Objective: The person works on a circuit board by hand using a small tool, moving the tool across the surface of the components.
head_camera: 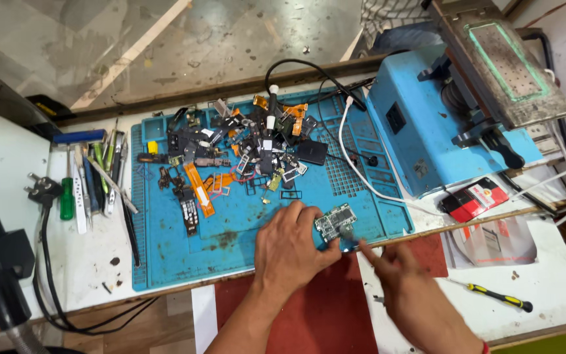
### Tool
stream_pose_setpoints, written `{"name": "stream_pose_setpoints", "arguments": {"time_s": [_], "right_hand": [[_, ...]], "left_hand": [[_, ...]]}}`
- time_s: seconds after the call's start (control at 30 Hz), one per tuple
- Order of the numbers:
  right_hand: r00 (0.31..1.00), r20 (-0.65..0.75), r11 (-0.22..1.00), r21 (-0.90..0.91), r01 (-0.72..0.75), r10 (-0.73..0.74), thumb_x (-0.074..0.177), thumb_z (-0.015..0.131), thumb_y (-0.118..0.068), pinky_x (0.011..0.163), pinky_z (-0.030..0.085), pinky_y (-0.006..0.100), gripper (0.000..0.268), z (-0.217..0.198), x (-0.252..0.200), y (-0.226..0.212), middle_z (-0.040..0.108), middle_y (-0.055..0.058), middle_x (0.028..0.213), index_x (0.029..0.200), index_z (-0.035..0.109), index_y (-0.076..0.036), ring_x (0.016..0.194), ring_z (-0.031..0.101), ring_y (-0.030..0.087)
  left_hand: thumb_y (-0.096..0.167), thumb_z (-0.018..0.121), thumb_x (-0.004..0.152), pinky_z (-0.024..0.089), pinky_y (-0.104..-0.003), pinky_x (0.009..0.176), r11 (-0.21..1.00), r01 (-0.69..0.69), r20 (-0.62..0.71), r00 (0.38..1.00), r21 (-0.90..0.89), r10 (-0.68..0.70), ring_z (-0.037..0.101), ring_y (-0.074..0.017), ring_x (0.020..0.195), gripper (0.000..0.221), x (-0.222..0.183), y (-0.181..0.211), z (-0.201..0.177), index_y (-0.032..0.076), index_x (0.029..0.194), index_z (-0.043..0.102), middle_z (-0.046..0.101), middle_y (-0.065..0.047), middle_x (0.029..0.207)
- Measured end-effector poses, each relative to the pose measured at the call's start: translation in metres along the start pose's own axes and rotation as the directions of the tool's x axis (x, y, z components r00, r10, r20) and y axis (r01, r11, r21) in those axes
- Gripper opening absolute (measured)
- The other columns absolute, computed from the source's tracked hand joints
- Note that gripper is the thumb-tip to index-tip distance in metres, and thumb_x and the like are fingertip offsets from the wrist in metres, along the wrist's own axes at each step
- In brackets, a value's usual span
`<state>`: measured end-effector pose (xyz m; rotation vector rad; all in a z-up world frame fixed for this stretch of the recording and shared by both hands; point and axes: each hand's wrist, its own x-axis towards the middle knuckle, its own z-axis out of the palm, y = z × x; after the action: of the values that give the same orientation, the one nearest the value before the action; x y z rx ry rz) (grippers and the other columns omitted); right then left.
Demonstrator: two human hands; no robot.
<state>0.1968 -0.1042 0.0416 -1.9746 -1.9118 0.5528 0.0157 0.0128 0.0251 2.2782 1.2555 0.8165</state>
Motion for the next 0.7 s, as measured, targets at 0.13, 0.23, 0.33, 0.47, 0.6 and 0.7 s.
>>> {"name": "stream_pose_setpoints", "arguments": {"time_s": [0.13,0.23,0.33,0.47,0.6,0.7], "right_hand": [[0.998,0.044,0.993,-0.113,-0.042,0.047,0.084,0.046,0.003,0.068,0.058,0.048,0.069,-0.002,0.025,0.002,0.06,0.016,0.111,0.149,0.052,-0.019,0.078,0.068,0.038],[0.994,0.098,0.986,-0.164,-0.021,0.038,0.088,0.051,-0.004,0.064,0.058,0.049,0.065,0.0,0.017,-0.011,0.06,0.014,0.115,0.149,0.056,-0.025,0.074,0.07,0.036],[0.991,0.075,0.983,-0.149,-0.103,0.115,0.089,0.053,-0.006,0.064,0.058,0.048,0.064,-0.004,0.012,-0.009,0.062,0.011,0.11,0.148,0.058,-0.03,0.073,0.07,0.035],[0.996,0.042,0.987,-0.141,-0.075,0.082,0.088,0.056,-0.006,0.064,0.055,0.05,0.064,0.004,0.004,-0.006,0.06,0.013,0.111,0.148,0.057,-0.028,0.069,0.068,0.037],[0.993,-0.116,0.998,-0.053,-0.029,0.023,0.091,0.054,-0.004,0.062,0.055,0.047,0.052,0.007,0.009,0.01,0.061,0.014,0.105,0.14,0.06,-0.021,0.075,0.067,0.037],[0.992,-0.125,0.999,-0.004,-0.033,0.033,0.092,0.056,-0.006,0.064,0.056,0.047,0.05,0.011,0.007,0.014,0.061,0.013,0.103,0.139,0.06,-0.02,0.075,0.068,0.036]], "left_hand": [[0.036,0.086,0.066,0.055,-0.043,0.071,0.999,-0.038,-0.029,0.999,-0.001,0.038,0.066,-0.0292,0.087,0.043,-0.003,-0.002,0.007,0.008,0.094,0.069,0.062,-0.008,0.091],[0.036,0.087,0.066,0.055,-0.044,0.07,0.999,-0.035,-0.005,0.999,0.032,0.035,0.065,-0.0281,0.085,0.038,-0.007,-0.003,0.005,0.01,0.088,0.068,0.062,-0.006,0.088],[0.037,0.087,0.07,0.056,-0.042,0.072,0.998,-0.066,-0.07,0.995,0.013,0.067,0.066,-0.0269,0.086,0.037,-0.016,-0.009,0.004,0.011,0.088,0.068,0.062,-0.004,0.091],[0.037,0.086,0.064,0.056,-0.043,0.069,0.994,-0.113,-0.119,0.986,0.004,0.113,0.065,-0.0299,0.089,0.047,-0.009,-0.005,0.002,0.007,0.097,0.07,0.061,-0.007,0.1],[0.04,0.087,0.066,0.055,-0.044,0.066,0.993,-0.093,0.0,0.996,0.07,0.094,0.064,-0.0305,0.087,0.045,-0.003,-0.005,0.004,0.007,0.09,0.069,0.059,-0.008,0.093],[0.042,0.087,0.067,0.055,-0.046,0.069,0.993,-0.096,0.034,0.995,0.074,0.094,0.063,-0.0301,0.085,0.045,-0.005,-0.007,0.005,0.007,0.087,0.068,0.057,-0.009,0.09]]}}
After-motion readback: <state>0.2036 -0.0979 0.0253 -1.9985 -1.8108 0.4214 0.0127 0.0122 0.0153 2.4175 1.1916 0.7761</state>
